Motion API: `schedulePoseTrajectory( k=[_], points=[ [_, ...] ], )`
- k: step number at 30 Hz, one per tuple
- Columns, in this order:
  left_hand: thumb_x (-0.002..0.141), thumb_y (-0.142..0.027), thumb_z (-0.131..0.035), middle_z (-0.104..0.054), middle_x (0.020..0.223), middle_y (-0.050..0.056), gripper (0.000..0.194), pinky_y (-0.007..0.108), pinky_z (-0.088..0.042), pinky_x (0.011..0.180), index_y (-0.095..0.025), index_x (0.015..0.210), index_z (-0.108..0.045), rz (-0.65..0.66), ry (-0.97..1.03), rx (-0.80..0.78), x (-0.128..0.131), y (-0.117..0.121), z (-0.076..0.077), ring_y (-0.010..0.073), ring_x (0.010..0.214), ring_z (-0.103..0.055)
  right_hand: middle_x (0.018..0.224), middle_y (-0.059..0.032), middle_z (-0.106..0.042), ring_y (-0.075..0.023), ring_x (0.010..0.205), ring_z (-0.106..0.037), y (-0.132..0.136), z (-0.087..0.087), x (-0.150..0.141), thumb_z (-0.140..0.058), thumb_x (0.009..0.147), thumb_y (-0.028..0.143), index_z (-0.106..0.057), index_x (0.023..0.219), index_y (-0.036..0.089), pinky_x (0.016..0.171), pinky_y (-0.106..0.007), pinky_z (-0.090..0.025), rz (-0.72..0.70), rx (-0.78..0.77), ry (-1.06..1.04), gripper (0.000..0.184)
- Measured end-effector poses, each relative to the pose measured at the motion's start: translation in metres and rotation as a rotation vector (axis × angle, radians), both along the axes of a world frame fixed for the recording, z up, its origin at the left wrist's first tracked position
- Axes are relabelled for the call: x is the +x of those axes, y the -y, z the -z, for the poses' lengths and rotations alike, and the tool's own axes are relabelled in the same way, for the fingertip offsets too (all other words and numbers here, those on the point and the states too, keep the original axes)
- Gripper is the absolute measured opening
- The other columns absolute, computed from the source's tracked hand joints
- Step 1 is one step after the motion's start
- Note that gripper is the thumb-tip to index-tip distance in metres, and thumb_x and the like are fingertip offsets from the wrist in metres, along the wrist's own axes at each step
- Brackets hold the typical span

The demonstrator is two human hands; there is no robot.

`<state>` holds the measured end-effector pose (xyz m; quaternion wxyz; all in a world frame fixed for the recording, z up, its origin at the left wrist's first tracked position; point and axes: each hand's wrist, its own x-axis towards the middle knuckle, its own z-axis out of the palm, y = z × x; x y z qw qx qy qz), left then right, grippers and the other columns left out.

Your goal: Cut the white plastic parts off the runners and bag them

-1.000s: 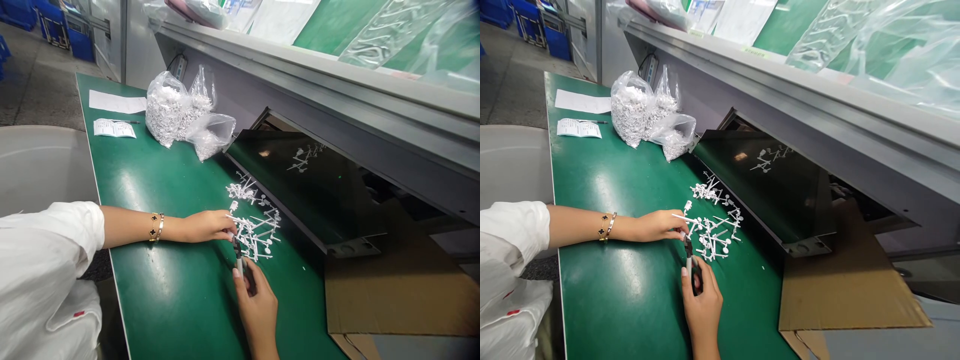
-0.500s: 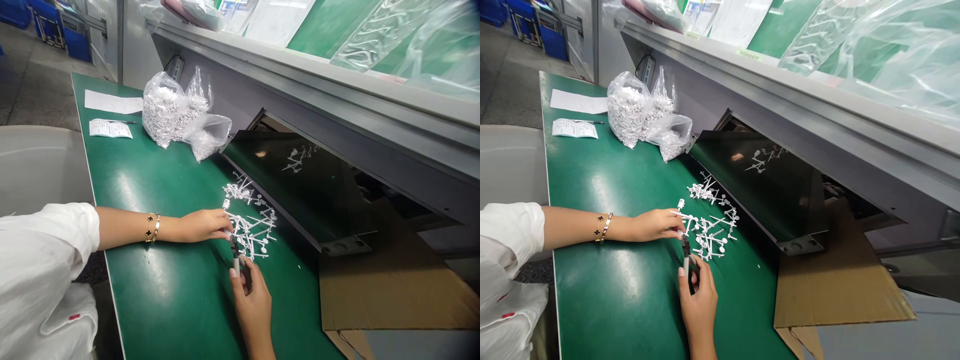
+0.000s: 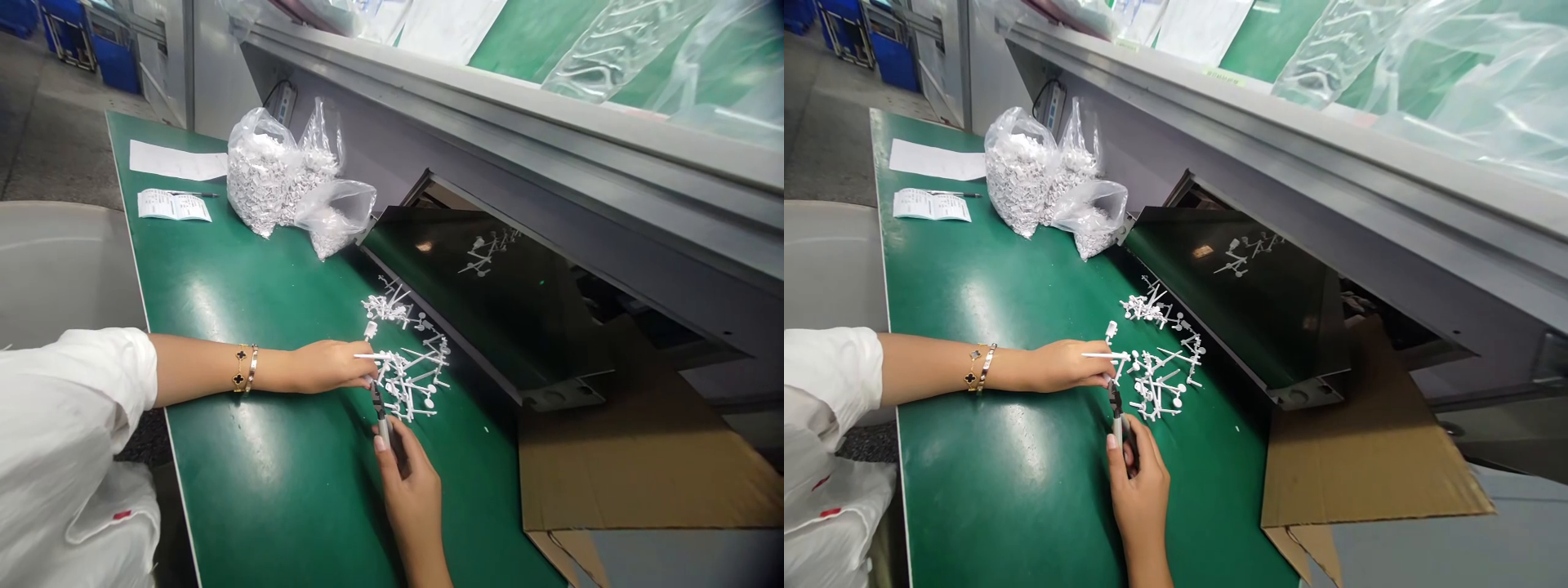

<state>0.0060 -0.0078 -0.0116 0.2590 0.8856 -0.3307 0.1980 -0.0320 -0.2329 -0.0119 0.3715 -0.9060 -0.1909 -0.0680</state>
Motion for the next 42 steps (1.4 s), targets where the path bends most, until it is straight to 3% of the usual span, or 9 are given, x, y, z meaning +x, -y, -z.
schedulePoseTrajectory(
  k=[9,17,21,26,29,31,34,38,42],
  points=[
    [0.092,-0.033,-0.05,-0.058,0.104,0.006,0.02,0.023,-0.044,0.067,-0.017,0.101,-0.058,-0.049,-0.213,0.2,-0.001,0.0,-0.008,0.014,0.082,-0.059,0.075,-0.0052,-0.068,-0.0153,0.054,-0.06,-0.003,0.002,-0.002,-0.051,0.083,0.051,-0.067,0.09,0.018,0.049,-0.023,-0.049,-0.001,-0.079,0.07,0.037],
    [0.087,-0.026,-0.049,-0.053,0.101,0.004,0.011,0.023,-0.041,0.065,-0.018,0.093,-0.055,-0.09,-0.333,0.056,0.005,-0.001,0.002,0.011,0.072,-0.052,0.077,-0.0048,-0.068,-0.0156,0.062,-0.064,-0.004,0.003,-0.005,-0.053,0.082,0.047,-0.066,0.09,0.019,0.053,-0.022,-0.053,-0.081,-0.06,0.029,0.031],
    [0.089,-0.021,-0.037,-0.053,0.089,0.002,0.014,0.024,-0.042,0.072,-0.017,0.082,-0.049,-0.168,-0.503,-0.181,0.01,0.0,-0.003,0.0116,0.074,-0.05,0.08,-0.0055,-0.067,-0.0172,0.067,-0.064,-0.002,0.005,-0.004,-0.053,0.082,0.049,-0.064,0.093,0.019,0.057,-0.025,-0.053,-0.036,-0.047,0.067,0.034],
    [0.083,-0.012,-0.032,-0.045,0.061,-0.006,0.016,0.02,-0.036,0.052,-0.018,0.078,-0.046,-0.187,-1.005,-0.636,0.015,0.002,-0.007,0.0073,0.051,-0.042,0.083,-0.0065,-0.063,-0.0175,0.063,-0.058,0.002,0.003,0.0,-0.049,0.083,0.054,-0.061,0.101,0.019,0.054,-0.028,-0.049,0.101,-0.041,0.122,0.042],
    [0.082,-0.012,-0.032,-0.04,0.059,-0.006,0.015,0.018,-0.034,0.049,-0.017,0.074,-0.044,-0.161,-1.183,-0.96,0.018,0.004,-0.005,0.0053,0.048,-0.039,0.112,-0.0132,-0.062,-0.0207,0.081,-0.062,-0.001,0.001,0.001,-0.048,0.085,0.053,-0.06,0.106,0.019,0.063,-0.031,-0.052,0.028,-0.033,0.094,0.041],
    [0.083,-0.015,-0.035,-0.039,0.061,-0.006,0.014,0.018,-0.032,0.049,-0.017,0.071,-0.043,-0.114,-1.26,-1.088,0.02,0.003,-0.002,0.0053,0.049,-0.037,0.134,-0.0145,-0.051,-0.0229,0.096,-0.061,-0.004,0.0,0.001,-0.05,0.086,0.05,-0.06,0.106,0.021,0.072,-0.033,-0.053,-0.06,-0.045,0.058,0.037],
    [0.084,-0.021,-0.039,-0.042,0.065,-0.004,0.015,0.021,-0.039,0.057,-0.017,0.073,-0.049,-0.145,-1.102,-0.895,0.024,0.002,0.003,0.0081,0.057,-0.043,0.145,-0.0137,-0.041,-0.0233,0.102,-0.061,-0.007,0.0,0.001,-0.051,0.086,0.047,-0.061,0.105,0.022,0.079,-0.036,-0.054,-0.143,-0.066,-0.001,0.033],
    [0.089,-0.024,-0.041,-0.052,0.088,0.002,0.023,0.027,-0.04,0.096,-0.016,0.083,-0.062,-0.167,-0.646,-0.436,0.033,0.002,0.012,0.0135,0.094,-0.052,0.143,-0.0125,-0.044,-0.0242,0.107,-0.06,-0.008,0.002,0.002,-0.051,0.086,0.044,-0.06,0.105,0.022,0.081,-0.037,-0.054,-0.21,-0.095,-0.037,0.031],
    [0.096,-0.034,-0.028,-0.052,0.089,0.004,0.041,0.03,-0.041,0.093,-0.014,0.085,-0.062,-0.187,-0.54,-0.213,0.034,0.004,0.017,0.0148,0.088,-0.053,0.136,-0.0093,-0.052,-0.0258,0.121,-0.052,-0.011,-0.001,0.0,-0.053,0.084,0.039,-0.059,0.107,0.023,0.094,-0.043,-0.049,-0.304,-0.194,-0.046,0.028]
  ],
)
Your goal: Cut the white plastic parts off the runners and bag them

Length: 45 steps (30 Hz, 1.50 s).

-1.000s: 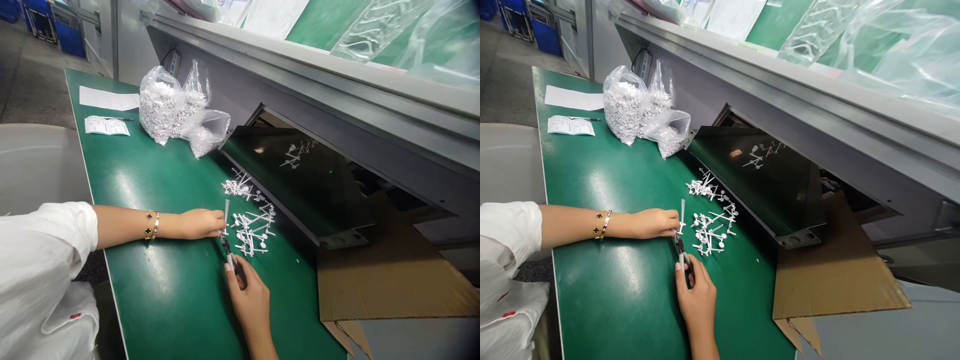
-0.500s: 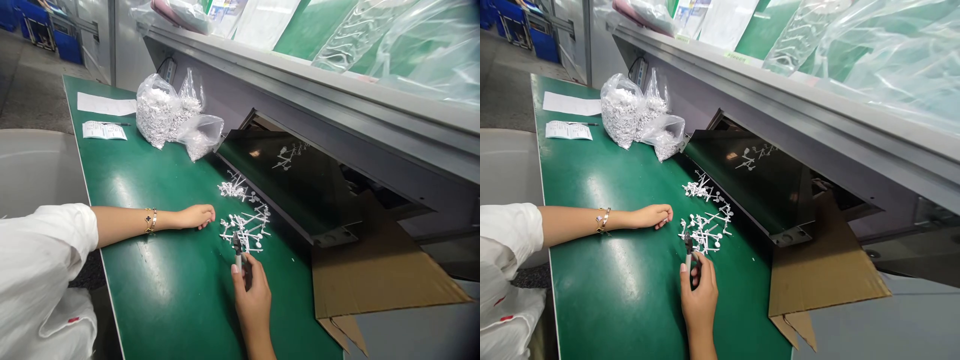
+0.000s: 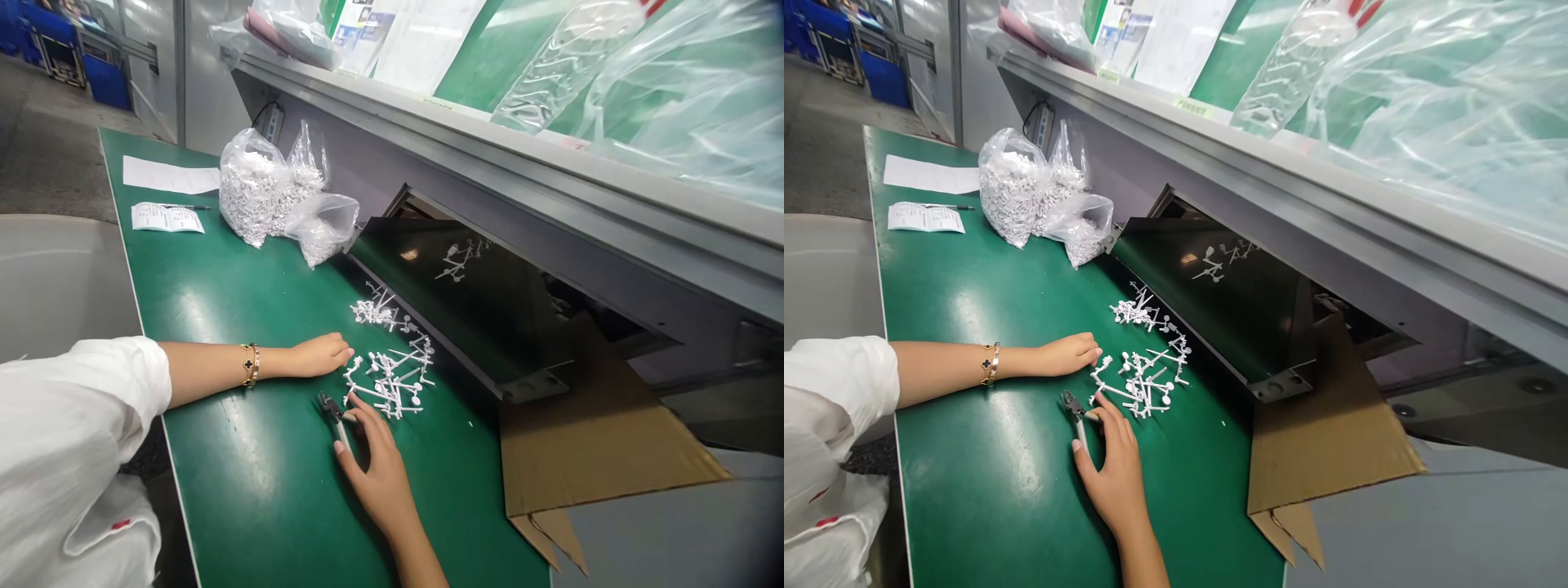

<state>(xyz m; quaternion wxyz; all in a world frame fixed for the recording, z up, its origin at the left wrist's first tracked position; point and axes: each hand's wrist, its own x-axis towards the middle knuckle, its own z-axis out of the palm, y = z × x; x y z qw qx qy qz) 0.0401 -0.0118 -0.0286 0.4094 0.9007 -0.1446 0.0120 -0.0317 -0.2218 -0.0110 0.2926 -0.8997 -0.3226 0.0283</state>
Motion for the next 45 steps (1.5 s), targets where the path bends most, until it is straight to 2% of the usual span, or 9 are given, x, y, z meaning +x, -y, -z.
schedulePoseTrajectory(
  k=[5,9,14,19,23,27,32,38,45],
  points=[
    [0.095,-0.049,-0.026,-0.052,0.091,0.004,0.05,0.027,-0.042,0.074,-0.014,0.087,-0.061,-0.036,0.084,0.161,-0.008,0.0,-0.003,0.014,0.075,-0.051,0.137,-0.0073,-0.051,-0.0254,0.123,-0.049,-0.006,-0.006,-0.009,-0.058,0.076,0.028,-0.056,0.107,0.024,0.101,-0.046,-0.043,-0.125,-0.13,0.004,0.031],
    [0.093,-0.045,-0.029,-0.054,0.079,0.004,0.047,0.025,-0.033,0.062,-0.016,0.07,-0.058,0.025,0.039,0.174,-0.009,-0.008,-0.01,0.0144,0.069,-0.049,0.136,-0.0081,-0.052,-0.0257,0.121,-0.05,-0.008,-0.007,-0.012,-0.057,0.076,0.026,-0.056,0.107,0.024,0.101,-0.046,-0.043,-0.14,-0.146,0.021,0.032],
    [0.085,-0.038,-0.042,-0.041,0.05,-0.002,0.039,0.026,-0.024,0.053,-0.018,0.051,-0.043,0.083,-0.155,0.004,-0.005,-0.02,-0.016,0.0106,0.049,-0.034,0.131,-0.0092,-0.054,-0.026,0.117,-0.053,-0.004,-0.002,-0.011,-0.057,0.078,0.029,-0.056,0.107,0.023,0.094,-0.043,-0.048,-0.09,-0.074,0.124,0.03],
    [0.087,-0.041,-0.038,-0.046,0.055,-0.002,0.041,0.023,-0.028,0.055,-0.017,0.055,-0.047,-0.156,-0.239,-0.372,-0.005,-0.013,-0.019,0.0098,0.054,-0.038,0.103,-0.0089,-0.061,-0.0215,0.086,-0.061,0.002,0.006,-0.005,-0.052,0.084,0.041,-0.054,0.105,0.022,0.067,-0.032,-0.052,0.183,0.112,0.278,0.028],
    [0.088,-0.045,-0.035,-0.04,0.056,-0.004,0.04,0.022,-0.026,0.05,-0.017,0.062,-0.046,-0.2,-0.41,-0.651,-0.016,0.002,-0.02,0.0082,0.051,-0.032,0.094,-0.0059,-0.061,-0.0195,0.075,-0.059,0.002,0.011,-0.005,-0.05,0.085,0.048,-0.053,0.102,0.022,0.062,-0.031,-0.05,0.252,0.044,0.284,0.031],
    [0.089,-0.046,-0.035,-0.045,0.061,-0.002,0.042,0.022,-0.031,0.056,-0.016,0.062,-0.047,-0.14,-0.357,-0.661,-0.03,0.014,-0.017,0.0087,0.057,-0.037,0.096,-0.0067,-0.06,-0.0204,0.077,-0.061,-0.002,0.012,-0.009,-0.047,0.086,0.05,-0.05,0.103,0.022,0.061,-0.032,-0.05,0.248,-0.04,0.293,0.033],
    [0.09,-0.048,-0.032,-0.046,0.062,-0.003,0.043,0.024,-0.035,0.065,-0.017,0.062,-0.044,-0.063,-0.302,-0.629,-0.041,0.023,-0.013,0.0105,0.064,-0.04,0.094,-0.0066,-0.059,-0.0216,0.081,-0.062,-0.005,0.01,-0.013,-0.044,0.087,0.051,-0.047,0.102,0.022,0.057,-0.031,-0.05,0.262,-0.062,0.35,0.033],
    [0.092,-0.037,-0.029,-0.043,0.063,-0.003,0.038,0.024,-0.034,0.068,-0.018,0.061,-0.04,-0.072,-0.261,-0.585,-0.05,0.024,-0.026,0.0108,0.065,-0.038,0.092,-0.0063,-0.058,-0.0212,0.076,-0.062,-0.005,0.009,-0.015,-0.042,0.089,0.052,-0.046,0.102,0.022,0.052,-0.03,-0.048,0.273,-0.099,0.402,0.033],
    [0.094,-0.039,-0.026,-0.034,0.06,-0.005,0.037,0.023,-0.03,0.057,-0.018,0.065,-0.036,-0.136,-0.416,-0.713,-0.06,0.029,-0.035,0.0084,0.057,-0.031,0.095,-0.0077,-0.058,-0.022,0.079,-0.062,-0.005,0.008,-0.016,-0.04,0.09,0.053,-0.046,0.104,0.022,0.052,-0.03,-0.048,0.277,-0.088,0.441,0.035]
  ],
)
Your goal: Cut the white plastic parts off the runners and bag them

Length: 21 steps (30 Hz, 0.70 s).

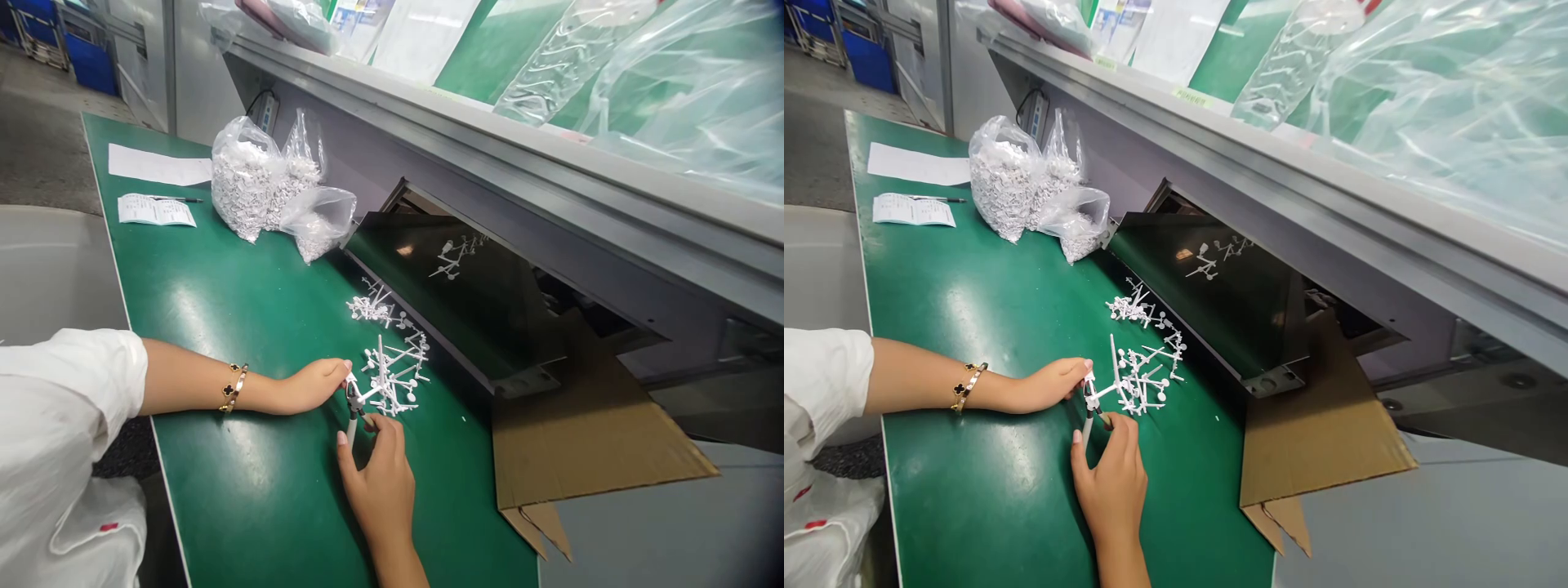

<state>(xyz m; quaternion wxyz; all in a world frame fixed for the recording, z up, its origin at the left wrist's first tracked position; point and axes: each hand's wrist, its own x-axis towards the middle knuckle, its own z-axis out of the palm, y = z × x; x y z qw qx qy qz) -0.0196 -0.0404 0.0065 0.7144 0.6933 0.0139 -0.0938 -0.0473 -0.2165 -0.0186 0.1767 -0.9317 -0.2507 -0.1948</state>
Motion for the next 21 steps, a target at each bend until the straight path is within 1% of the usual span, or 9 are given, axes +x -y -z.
schedulePoseTrajectory(
  k=[3,6,9,12,15,19,21],
  points=[
    [0.092,-0.046,-0.028,-0.036,0.063,-0.006,0.038,0.022,-0.031,0.055,-0.018,0.068,-0.037,-0.007,-0.082,-0.085,-0.0011,0.0015,0.0024,0.0074,0.055,-0.031,0.095,-0.0079,-0.058,-0.0218,0.08,-0.062,0.001,-0.0003,0.0008,-0.039,0.091,0.053,-0.046,0.104,0.021,0.056,-0.03,-0.05,-0.005,0.025,0.005,0.035],
    [0.091,-0.05,-0.031,-0.037,0.065,-0.006,0.04,0.022,-0.031,0.056,-0.018,0.068,-0.037,0.01,-0.079,-0.096,-0.002,0.0022,0.0047,0.007,0.056,-0.032,0.095,-0.0081,-0.058,-0.0216,0.08,-0.062,0.0017,-0.0006,0.0013,-0.039,0.091,0.054,-0.046,0.104,0.022,0.056,-0.03,-0.049,-0.003,0.032,0.011,0.036],
    [0.091,-0.05,-0.029,-0.035,0.063,-0.006,0.04,0.022,-0.03,0.055,-0.018,0.068,-0.037,0.005,-0.062,-0.083,-0.0022,0.0025,0.006,0.0069,0.054,-0.031,0.096,-0.0083,-0.058,-0.0214,0.081,-0.062,0.002,-0.0001,0.0013,-0.04,0.092,0.053,-0.047,0.105,0.021,0.057,-0.029,-0.049,-0.012,0.025,0.01,0.035],
    [0.091,-0.05,-0.029,-0.036,0.065,-0.006,0.039,0.022,-0.03,0.055,-0.018,0.069,-0.037,-0.01,-0.074,-0.109,-0.0014,0.0022,0.0064,0.0067,0.054,-0.031,0.096,-0.0081,-0.058,-0.0214,0.081,-0.062,0.0017,0.0008,0.0012,-0.04,0.092,0.054,-0.048,0.105,0.021,0.057,-0.03,-0.049,-0.009,0.032,0.012,0.037],
    [0.091,-0.047,-0.028,-0.037,0.067,-0.005,0.037,0.022,-0.031,0.056,-0.018,0.07,-0.038,-0.024,-0.095,-0.127,-0.001,0.0019,0.0066,0.0068,0.055,-0.032,0.095,-0.0083,-0.059,-0.0214,0.08,-0.062,0.0008,0.0011,0.0007,-0.04,0.091,0.055,-0.048,0.104,0.021,0.055,-0.029,-0.049,-0.009,0.024,0.034,0.038],
    [0.092,-0.045,-0.028,-0.038,0.066,-0.005,0.036,0.023,-0.03,0.057,-0.018,0.07,-0.038,-0.013,-0.065,-0.093,-0.0019,0.0017,0.0059,0.0076,0.055,-0.032,0.095,-0.0087,-0.06,-0.0215,0.079,-0.063,0.0,-0.0005,0.0,-0.04,0.092,0.054,-0.048,0.104,0.02,0.054,-0.028,-0.049,-0.017,0.014,0.067,0.037],
    [0.093,-0.042,-0.027,-0.038,0.065,-0.005,0.036,0.024,-0.03,0.058,-0.018,0.068,-0.038,-0.01,-0.044,-0.067,-0.0026,0.0015,0.004,0.0082,0.056,-0.032,0.094,-0.0088,-0.06,-0.0215,0.079,-0.063,0.0002,-0.001,0.0001,-0.04,0.092,0.054,-0.048,0.105,0.02,0.053,-0.028,-0.049,-0.018,0.012,0.069,0.037]
  ],
)
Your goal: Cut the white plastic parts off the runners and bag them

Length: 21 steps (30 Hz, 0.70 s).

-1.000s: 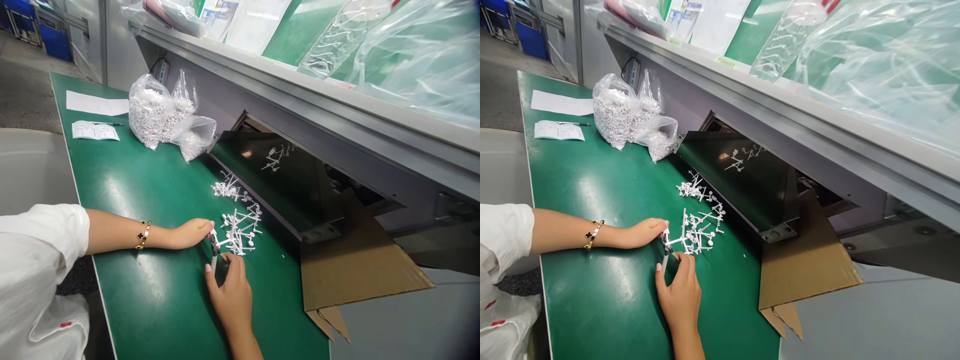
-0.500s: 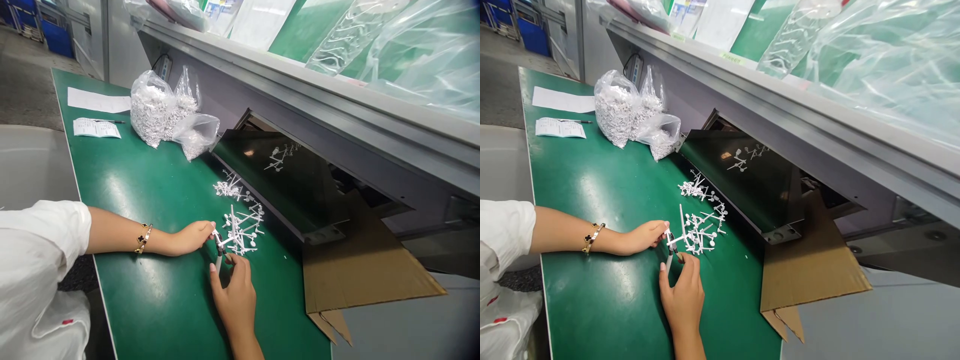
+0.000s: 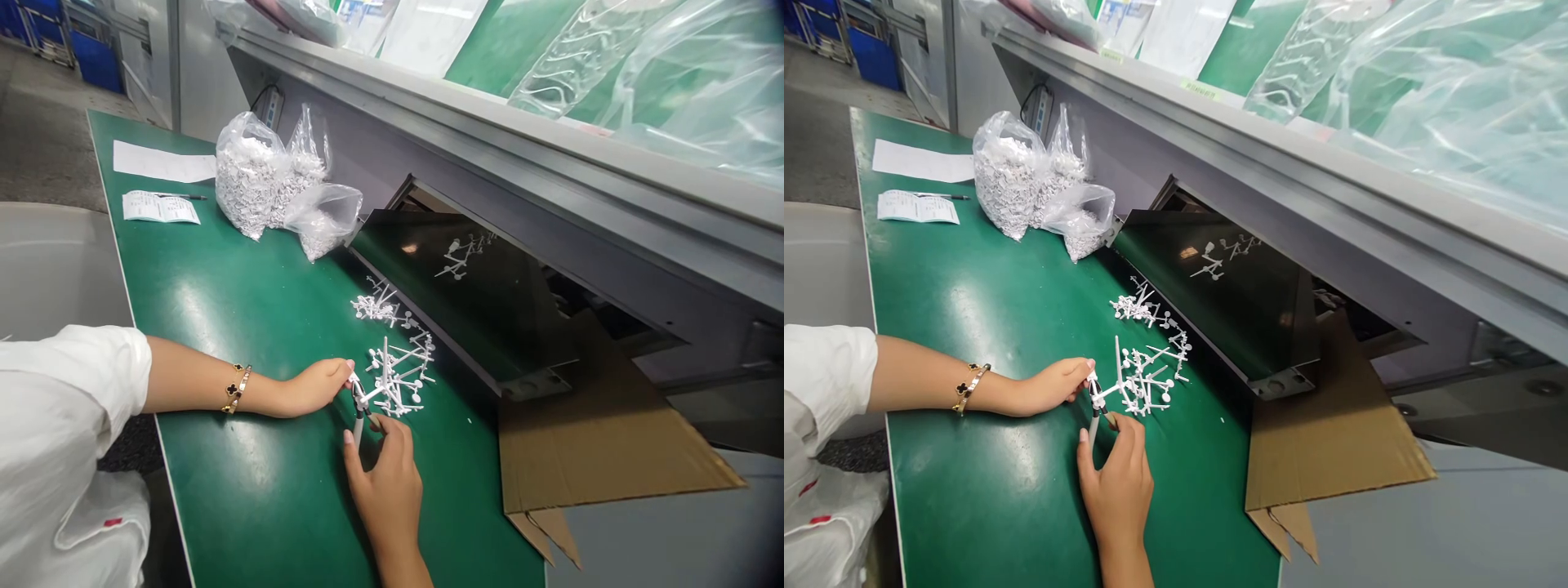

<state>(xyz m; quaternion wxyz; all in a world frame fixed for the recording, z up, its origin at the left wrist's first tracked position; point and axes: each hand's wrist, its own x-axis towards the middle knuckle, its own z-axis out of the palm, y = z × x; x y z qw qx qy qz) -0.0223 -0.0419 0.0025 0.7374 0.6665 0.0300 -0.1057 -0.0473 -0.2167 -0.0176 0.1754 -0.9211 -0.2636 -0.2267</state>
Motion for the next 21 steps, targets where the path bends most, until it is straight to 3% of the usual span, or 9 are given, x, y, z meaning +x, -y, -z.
schedulePoseTrajectory(
  k=[7,21],
  points=[
    [0.094,-0.031,-0.027,-0.039,0.064,-0.004,0.035,0.024,-0.029,0.063,-0.019,0.064,-0.039,-0.009,0.058,0.13,0.0,-0.003,-0.006,0.0106,0.062,-0.034,0.093,-0.0083,-0.062,-0.0214,0.078,-0.064,0.001,0.004,0.002,-0.037,0.093,0.053,-0.05,0.107,0.019,0.057,-0.029,-0.051,-0.002,-0.073,-0.009,0.039],
    [0.094,-0.033,-0.027,-0.042,0.063,-0.003,0.038,0.025,-0.03,0.066,-0.018,0.063,-0.043,0.058,0.086,0.303,0.008,-0.004,0.003,0.0125,0.065,-0.039,0.081,-0.0051,-0.063,-0.0172,0.065,-0.063,0.005,0.002,0.004,-0.036,0.096,0.045,-0.052,0.105,0.017,0.053,-0.026,-0.048,-0.107,-0.071,-0.017,0.033]
  ],
)
